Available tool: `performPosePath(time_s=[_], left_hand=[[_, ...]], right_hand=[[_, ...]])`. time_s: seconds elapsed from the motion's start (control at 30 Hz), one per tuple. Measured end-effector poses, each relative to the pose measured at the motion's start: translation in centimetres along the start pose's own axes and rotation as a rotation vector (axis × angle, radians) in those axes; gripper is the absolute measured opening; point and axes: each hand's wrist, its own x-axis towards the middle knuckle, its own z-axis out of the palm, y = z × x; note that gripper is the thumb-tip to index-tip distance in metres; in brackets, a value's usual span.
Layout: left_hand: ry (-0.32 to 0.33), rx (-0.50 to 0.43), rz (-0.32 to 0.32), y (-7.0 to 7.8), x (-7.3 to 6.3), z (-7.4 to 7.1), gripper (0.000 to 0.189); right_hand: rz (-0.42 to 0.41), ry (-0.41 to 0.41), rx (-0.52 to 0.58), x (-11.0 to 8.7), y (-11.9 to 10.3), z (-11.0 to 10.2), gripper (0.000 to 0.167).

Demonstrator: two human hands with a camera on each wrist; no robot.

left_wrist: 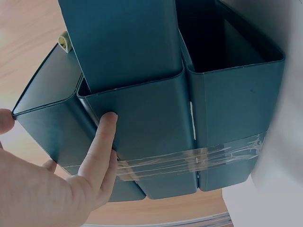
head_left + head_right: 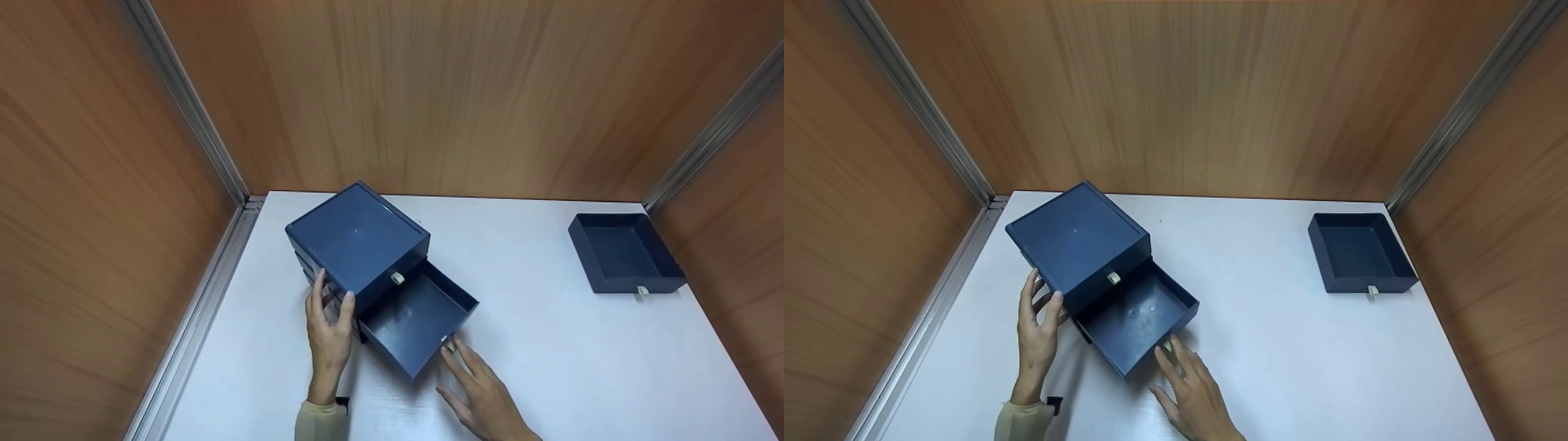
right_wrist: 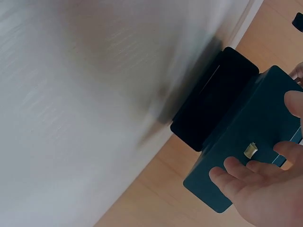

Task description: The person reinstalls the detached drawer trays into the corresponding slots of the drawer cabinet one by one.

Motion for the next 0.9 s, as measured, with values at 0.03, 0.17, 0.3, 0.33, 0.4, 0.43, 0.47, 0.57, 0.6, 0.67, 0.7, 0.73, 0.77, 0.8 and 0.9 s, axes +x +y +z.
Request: performPosePath(time_s=[0.03, 0.17, 0.3, 0.33, 0.4, 0.43, 0.47, 0.57, 0.6, 0.67, 0.7, 0.73, 0.77, 0.8, 0.9], left_hand=[[-0.002, -0.002, 0.002, 0.0, 0.0, 0.0, 0.067], [-0.011, -0.001, 0.016, 0.0, 0.0, 0.0, 0.067], [-0.015, 0.003, 0.021, 0.0, 0.0, 0.0, 0.067], [-0.014, 0.004, 0.020, 0.0, 0.0, 0.0, 0.067], [-0.016, 0.005, 0.017, 0.0, 0.0, 0.0, 0.067], [-0.016, 0.006, 0.014, 0.0, 0.0, 0.0, 0.067], [-0.017, 0.005, 0.013, 0.0, 0.0, 0.0, 0.067], [-0.017, 0.000, 0.007, 0.0, 0.0, 0.0, 0.067], [-0.016, -0.001, 0.004, 0.0, 0.0, 0.0, 0.067], [-0.015, -0.003, 0.001, 0.0, 0.0, 0.0, 0.067], [-0.014, -0.004, 0.000, 0.0, 0.0, 0.0, 0.067], [-0.013, -0.002, 0.000, 0.0, 0.0, 0.0, 0.067], [-0.011, 0.000, 0.000, 0.0, 0.0, 0.0, 0.067], [-0.010, 0.001, 0.001, 0.1, 0.0, 0.0, 0.067], [-0.009, 0.006, 0.004, 0.1, 0.0, 0.0, 0.067]], right_hand=[[-0.003, 0.000, 0.000, 0.0, 0.0, 0.0, 0.090], [-0.009, 0.002, 0.004, 0.3, -0.1, 0.1, 0.088], [-0.010, 0.006, 0.008, 0.7, -0.1, 0.2, 0.087], [-0.009, 0.007, 0.010, 0.8, -0.1, 0.3, 0.086], [-0.008, 0.012, 0.013, 0.9, -0.1, 0.4, 0.086], [-0.008, 0.013, 0.015, 1.0, -0.2, 0.5, 0.086], [-0.008, 0.015, 0.021, 1.1, -0.2, 0.6, 0.086], [-0.009, 0.017, 0.022, 1.4, -0.3, 0.8, 0.084], [-0.009, 0.016, 0.025, 1.5, -0.3, 0.9, 0.084], [-0.006, 0.013, 0.025, 1.8, -0.4, 1.1, 0.082], [-0.005, 0.011, 0.021, 1.9, -0.4, 1.2, 0.082], [-0.004, 0.010, 0.019, 2.1, -0.4, 1.3, 0.082], [-0.002, 0.010, 0.018, 2.2, -0.4, 1.4, 0.081], [-0.003, 0.013, 0.022, 2.4, -0.4, 1.5, 0.081], [-0.007, 0.020, 0.024, 2.8, -0.4, 1.9, 0.081]])
